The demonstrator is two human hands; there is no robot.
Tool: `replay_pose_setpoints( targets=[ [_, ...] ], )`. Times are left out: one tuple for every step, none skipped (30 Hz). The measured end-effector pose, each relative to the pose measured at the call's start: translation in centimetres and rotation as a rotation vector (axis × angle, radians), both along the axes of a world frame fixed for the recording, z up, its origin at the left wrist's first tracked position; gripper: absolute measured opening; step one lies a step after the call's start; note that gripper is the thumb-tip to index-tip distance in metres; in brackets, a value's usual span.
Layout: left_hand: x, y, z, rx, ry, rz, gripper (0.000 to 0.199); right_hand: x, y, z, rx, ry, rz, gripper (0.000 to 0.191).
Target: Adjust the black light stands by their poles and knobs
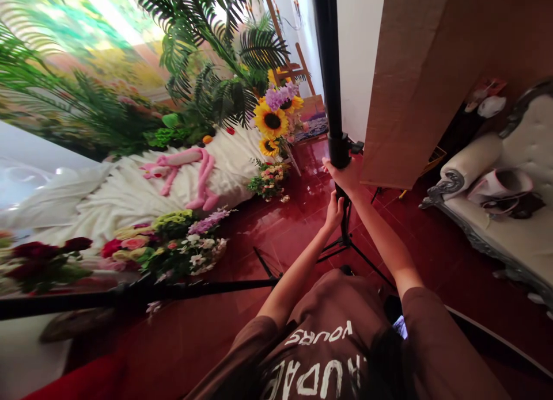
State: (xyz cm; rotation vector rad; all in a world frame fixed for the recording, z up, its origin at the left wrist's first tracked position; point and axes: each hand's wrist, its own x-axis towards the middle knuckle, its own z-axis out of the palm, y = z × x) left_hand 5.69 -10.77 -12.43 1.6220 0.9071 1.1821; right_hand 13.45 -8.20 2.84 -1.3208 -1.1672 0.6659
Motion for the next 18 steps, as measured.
replay_pose_setpoints(
  targets=[
    [0.0,0.0,0.2,0.002,-0.002,0.007,0.043,0.1,0.3,0.4,0.001,-0.006,0.008,0.031],
    [0.0,-0.1,0.3,0.004,-0.005,0.012,0.042,0.3,0.4,0.6,0.0,-0.013,0.014,0.032],
    [0.0,-0.1,0.5,0.005,-0.007,0.015,0.042,0.4,0.6,0.7,-0.003,-0.021,0.017,0.034],
    [0.0,-0.2,0.6,0.004,-0.007,0.016,0.042,0.6,0.6,0.7,-0.005,-0.031,0.02,0.034],
    [-0.1,-0.2,0.7,0.003,-0.005,0.017,0.042,0.8,0.4,0.7,-0.006,-0.043,0.025,0.034],
    [-0.1,-0.2,0.7,0.002,-0.004,0.018,0.042,1.0,0.2,0.7,-0.009,-0.06,0.034,0.033],
    [-0.1,-0.2,0.7,0.003,-0.003,0.019,0.043,1.2,-0.2,0.6,-0.011,-0.08,0.046,0.031],
    [-0.1,-0.2,0.7,0.006,-0.005,0.02,0.043,1.6,-0.7,0.6,-0.012,-0.105,0.056,0.029],
    [-0.1,-0.2,0.6,0.011,-0.008,0.023,0.043,2.0,-1.4,0.4,-0.014,-0.133,0.068,0.028],
    [-0.1,-0.2,0.5,0.016,-0.013,0.025,0.043,2.4,-2.3,0.1,-0.019,-0.165,0.084,0.03],
    [-0.1,-0.1,0.5,0.021,-0.019,0.025,0.044,2.9,-3.2,-0.3,-0.026,-0.197,0.103,0.035],
    [-0.1,-0.1,0.4,0.025,-0.026,0.023,0.044,3.4,-4.2,-0.9,-0.038,-0.227,0.124,0.039],
    [-0.2,0.0,0.4,0.029,-0.031,0.02,0.045,3.9,-5.2,-1.7,-0.053,-0.256,0.144,0.042],
    [-0.2,0.0,0.3,0.033,-0.035,0.014,0.044,4.3,-6.1,-2.5,-0.071,-0.28,0.156,0.042],
    [-0.2,0.1,0.3,0.036,-0.036,0.006,0.044,4.6,-6.9,-3.5,-0.088,-0.304,0.157,0.038],
    [-0.3,0.1,0.2,0.037,-0.037,-0.002,0.044,4.9,-7.6,-4.6,-0.1,-0.327,0.146,0.034],
    [-0.3,0.2,0.2,0.037,-0.036,-0.007,0.043,5.0,-8.2,-5.6,-0.102,-0.348,0.126,0.031],
    [-0.3,0.2,0.1,0.038,-0.034,-0.011,0.043,5.1,-8.5,-6.6,-0.092,-0.367,0.104,0.03]
  ],
)
